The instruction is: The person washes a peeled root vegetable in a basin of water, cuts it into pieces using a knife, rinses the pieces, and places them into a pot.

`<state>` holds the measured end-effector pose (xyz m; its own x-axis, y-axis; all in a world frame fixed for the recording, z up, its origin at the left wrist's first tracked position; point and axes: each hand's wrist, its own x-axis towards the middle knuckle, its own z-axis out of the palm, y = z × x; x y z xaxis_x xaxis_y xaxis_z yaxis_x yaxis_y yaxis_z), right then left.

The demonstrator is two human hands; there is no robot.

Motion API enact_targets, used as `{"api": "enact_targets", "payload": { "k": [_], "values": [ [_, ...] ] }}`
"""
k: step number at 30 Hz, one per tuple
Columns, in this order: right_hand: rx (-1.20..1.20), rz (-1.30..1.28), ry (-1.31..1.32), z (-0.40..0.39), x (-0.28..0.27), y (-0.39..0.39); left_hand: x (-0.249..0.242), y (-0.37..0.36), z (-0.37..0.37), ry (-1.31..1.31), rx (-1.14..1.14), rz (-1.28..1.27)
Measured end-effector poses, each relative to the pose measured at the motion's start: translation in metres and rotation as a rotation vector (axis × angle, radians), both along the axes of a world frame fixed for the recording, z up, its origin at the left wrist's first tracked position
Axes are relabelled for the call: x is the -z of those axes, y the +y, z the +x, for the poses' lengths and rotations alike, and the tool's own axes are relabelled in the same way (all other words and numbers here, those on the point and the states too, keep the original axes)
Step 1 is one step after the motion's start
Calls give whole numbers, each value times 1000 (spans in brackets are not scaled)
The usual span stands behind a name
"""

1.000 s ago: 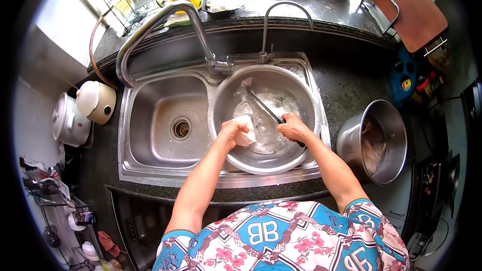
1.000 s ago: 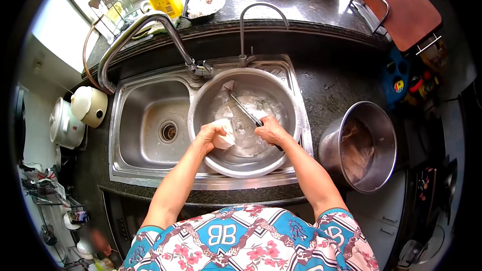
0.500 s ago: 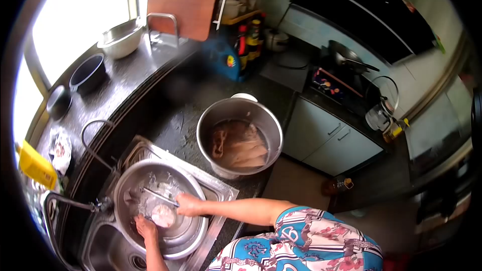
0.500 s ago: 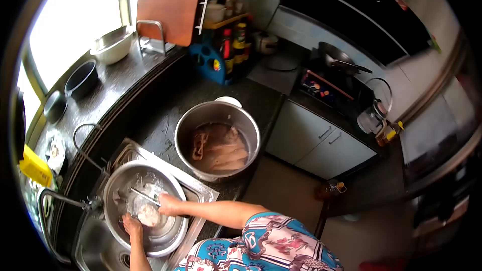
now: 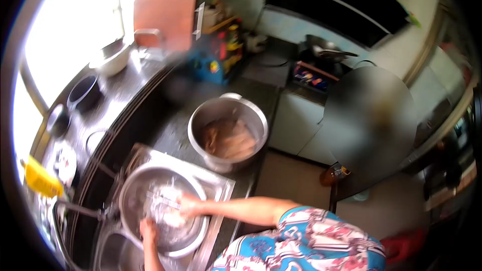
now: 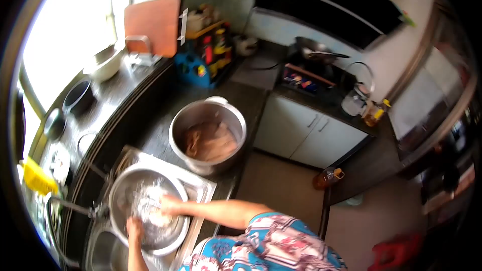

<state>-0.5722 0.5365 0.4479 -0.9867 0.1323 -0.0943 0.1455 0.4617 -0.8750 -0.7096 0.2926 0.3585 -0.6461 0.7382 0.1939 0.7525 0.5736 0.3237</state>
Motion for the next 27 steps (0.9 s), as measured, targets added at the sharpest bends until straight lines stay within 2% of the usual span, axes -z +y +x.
{"api": "enact_targets", "payload": {
  "k": [1,4,6,7,8,10,12,13,14,15,16,18,19,20,21,22,24,26,27],
  "values": [
    [-28,-6,32,3,-5,-1,-23,3,9,4,-11,-23],
    [-61,-40,38,11,-20,15,-71,21,33,40,-262,-89],
    [-22,-2,37,18,-51,7,-97,26,46,78,-406,-19],
    [-3,17,36,20,-67,5,-109,25,44,-310,-358,217],
    [-8,10,-21,21,-72,0,-126,27,52,-412,-358,301],
    [27,103,35,25,-63,-19,-136,32,70,-1134,-444,611],
    [22,136,30,26,-70,-44,-154,45,95,-1426,-427,729],
    [-58,132,33,26,-67,-52,-143,49,100,-1532,-441,829],
    [-78,116,200,26,-63,-62,-128,53,103,-1640,-449,929],
    [-134,66,183,24,-61,-66,-126,56,108,-1618,-510,1097],
    [-189,15,164,21,-59,-68,-126,54,109,-1567,-563,1160],
    [-177,-216,-63,2,-47,-53,-130,43,106,-1627,-634,1104],
    [-98,-429,-290,-10,-50,-40,-128,40,104,-1662,-694,1142],
    [50,-311,-212,-21,-48,-31,-128,36,104,-1656,-784,1111],
    [90,-118,-236,-34,-34,-16,-125,30,102,-1626,-809,1088],
    [-52,126,-202,-50,1,5,-122,23,101,-1596,-831,1060],
    [-56,226,-286,-58,3,13,-123,16,98,-1620,-846,1086],
    [49,670,-40,-67,30,19,-125,13,98,-1567,-755,1035],
    [38,668,-38,-70,30,19,-127,14,99,-1612,-735,1101]
  ]
}}
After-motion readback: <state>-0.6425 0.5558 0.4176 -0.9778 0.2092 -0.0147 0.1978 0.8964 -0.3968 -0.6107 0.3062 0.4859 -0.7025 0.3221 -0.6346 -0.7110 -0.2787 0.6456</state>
